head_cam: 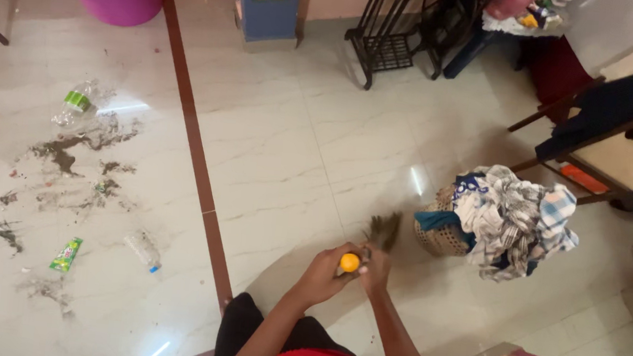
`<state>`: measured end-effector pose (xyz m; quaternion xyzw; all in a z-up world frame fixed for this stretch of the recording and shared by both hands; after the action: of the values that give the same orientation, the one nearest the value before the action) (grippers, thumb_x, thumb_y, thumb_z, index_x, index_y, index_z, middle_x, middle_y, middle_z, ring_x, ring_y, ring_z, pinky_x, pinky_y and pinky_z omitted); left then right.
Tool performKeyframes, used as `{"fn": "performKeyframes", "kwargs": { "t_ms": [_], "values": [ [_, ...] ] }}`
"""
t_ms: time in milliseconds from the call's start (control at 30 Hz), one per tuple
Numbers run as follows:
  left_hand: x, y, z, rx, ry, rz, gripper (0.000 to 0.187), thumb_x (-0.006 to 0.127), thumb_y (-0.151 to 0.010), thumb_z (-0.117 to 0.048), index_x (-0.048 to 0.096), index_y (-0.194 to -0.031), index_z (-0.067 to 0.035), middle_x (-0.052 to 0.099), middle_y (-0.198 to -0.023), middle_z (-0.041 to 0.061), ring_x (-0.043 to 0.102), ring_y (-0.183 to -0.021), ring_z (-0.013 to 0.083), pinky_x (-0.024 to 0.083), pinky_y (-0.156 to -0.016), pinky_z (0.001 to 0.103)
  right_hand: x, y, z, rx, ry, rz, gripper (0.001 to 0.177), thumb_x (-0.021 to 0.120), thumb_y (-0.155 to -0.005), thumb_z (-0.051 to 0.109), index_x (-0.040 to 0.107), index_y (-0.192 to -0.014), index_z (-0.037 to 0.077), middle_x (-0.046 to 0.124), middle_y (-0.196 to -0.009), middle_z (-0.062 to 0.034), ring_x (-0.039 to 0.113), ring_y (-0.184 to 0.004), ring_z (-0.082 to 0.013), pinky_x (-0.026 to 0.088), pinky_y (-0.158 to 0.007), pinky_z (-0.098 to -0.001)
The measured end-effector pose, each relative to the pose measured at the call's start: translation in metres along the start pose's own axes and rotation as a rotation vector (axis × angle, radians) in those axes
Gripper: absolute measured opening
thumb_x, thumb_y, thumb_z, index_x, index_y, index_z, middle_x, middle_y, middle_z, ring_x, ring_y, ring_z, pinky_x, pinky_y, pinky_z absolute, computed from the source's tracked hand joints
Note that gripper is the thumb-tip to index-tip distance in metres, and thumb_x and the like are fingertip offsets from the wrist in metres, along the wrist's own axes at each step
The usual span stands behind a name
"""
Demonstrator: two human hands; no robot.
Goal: The person sweeps debris, plastic bottles, and wrappers across the tiled floor of a room using a broom, moving the items into a central pile.
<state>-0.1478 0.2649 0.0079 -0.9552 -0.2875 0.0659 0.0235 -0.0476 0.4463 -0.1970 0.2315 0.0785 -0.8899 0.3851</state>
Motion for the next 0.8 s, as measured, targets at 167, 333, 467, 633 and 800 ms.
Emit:
{"fn": "performKeyframes", "kwargs": {
  "t_ms": [167,333,467,633,800],
  "values": [
    [-0.050,0.007,0.053,-0.091,-0.051,-0.173,0.029,0.079,-0.089,-0.016,0.063,-0.113,-0.008,0.076,-0.106,0.014,0.073,-0.098,0.0329,0.056,-0.083,0.038,0.072,-0.029,0.013,-0.059,0.291,0.172,0.019,0.067,-0.073,0.023,0.062,-0.078,0.005,0.066,-0.075,-0.0168,0.067,-0.072,-0.0340,0.051,-0.066,-0.0398],
    [-0.147,0.046,0.042,-0.150,-0.142,-0.376,0.031,0.079,-0.088,-0.017,0.063,-0.115,-0.010,0.077,-0.105,0.014,0.075,-0.098,0.0337,0.057,-0.080,0.038,0.188,-0.042,0.069,-0.302,0.067,0.284,0.025,0.071,-0.076,0.029,0.060,-0.079,0.006,0.062,-0.073,-0.0158,0.064,-0.071,-0.0373,0.049,-0.062,-0.0428],
    [-0.213,0.091,0.033,-0.275,-0.252,-0.510,0.034,0.078,-0.085,-0.015,0.063,-0.114,-0.009,0.077,-0.109,0.014,0.076,-0.095,0.0346,0.058,-0.077,0.040,0.282,-0.026,0.134,-0.429,0.117,0.409,0.026,0.067,-0.077,0.034,0.059,-0.076,0.010,0.062,-0.074,-0.0136,0.065,-0.074,-0.0374,0.049,-0.064,-0.0426],
    [-0.292,0.162,0.018,-0.272,-0.358,-0.780,0.034,0.075,-0.081,-0.010,0.061,-0.112,-0.006,0.075,-0.118,0.015,0.076,-0.096,0.0350,0.062,-0.071,0.039,0.398,0.015,0.231,-0.442,-0.068,0.709,0.023,0.069,-0.075,0.029,0.061,-0.081,0.008,0.066,-0.078,-0.0090,0.069,-0.072,-0.0281,0.053,-0.065,-0.0364],
    [-0.333,0.185,0.008,-0.378,-0.474,-0.934,0.036,0.080,-0.082,-0.011,0.063,-0.114,-0.005,0.075,-0.113,0.015,0.075,-0.098,0.0355,0.059,-0.077,0.040,0.467,0.028,0.298,-0.657,-0.330,0.876,0.031,0.074,-0.078,0.027,0.061,-0.097,0.005,0.062,-0.088,-0.0116,0.062,-0.074,-0.0269,0.048,-0.068,-0.0362]
  ]
}}
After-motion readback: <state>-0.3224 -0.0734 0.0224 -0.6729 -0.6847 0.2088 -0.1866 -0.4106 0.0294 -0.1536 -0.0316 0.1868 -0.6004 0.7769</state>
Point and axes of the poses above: each hand's wrist, its own y-axis away from the middle knuckle, its own x-axis out of the palm, z = x × y, the point moved 5 cm from there along -y, towards the middle knuckle
